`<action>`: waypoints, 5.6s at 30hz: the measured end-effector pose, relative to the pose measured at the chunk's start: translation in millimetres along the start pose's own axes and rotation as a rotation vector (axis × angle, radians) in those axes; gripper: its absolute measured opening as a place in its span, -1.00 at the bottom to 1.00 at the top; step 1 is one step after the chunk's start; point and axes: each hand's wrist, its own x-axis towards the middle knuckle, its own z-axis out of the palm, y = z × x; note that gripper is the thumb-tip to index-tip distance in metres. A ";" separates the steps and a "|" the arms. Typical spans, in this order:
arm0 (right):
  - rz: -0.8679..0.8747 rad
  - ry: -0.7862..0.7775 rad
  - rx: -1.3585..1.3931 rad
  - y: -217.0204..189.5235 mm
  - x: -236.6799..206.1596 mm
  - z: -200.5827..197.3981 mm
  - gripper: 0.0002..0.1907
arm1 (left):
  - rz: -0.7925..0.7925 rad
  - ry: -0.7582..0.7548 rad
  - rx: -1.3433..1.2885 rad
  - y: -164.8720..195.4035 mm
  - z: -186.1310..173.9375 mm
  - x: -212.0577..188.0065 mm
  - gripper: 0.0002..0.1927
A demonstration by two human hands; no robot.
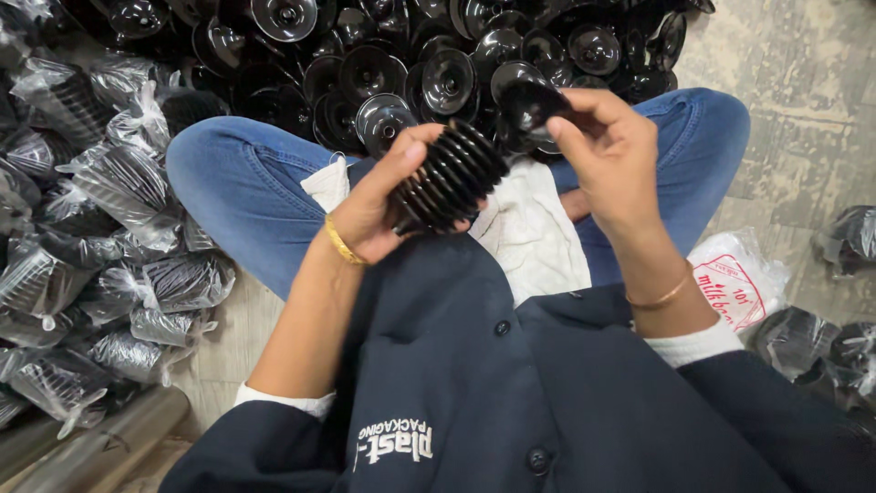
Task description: The person sits on the floor of a plastic packaging facility surrounded by piles of black plastic parts. They pick up bell-shaped plastic pieces one at a time and press them onto a ribbed plastic stack held in the other hand, building a nested column and setting completed stacks aside.
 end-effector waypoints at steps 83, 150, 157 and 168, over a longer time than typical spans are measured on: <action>-0.228 -0.120 -0.547 -76.0 -34.5 31.8 -0.13 | -0.128 -0.082 -0.043 -1.7 20.2 23.2 -0.25; -0.344 -0.224 -0.968 42.1 60.3 109.9 -0.34 | 0.898 1.569 1.261 143.9 -237.1 51.8 -0.75; -0.248 0.141 -0.661 29.4 78.6 46.2 -0.68 | 0.457 1.431 1.608 153.3 -232.5 57.7 -0.94; -0.354 0.225 -0.725 21.7 67.7 21.2 -0.82 | 0.866 0.571 0.768 96.6 -130.3 66.9 -0.90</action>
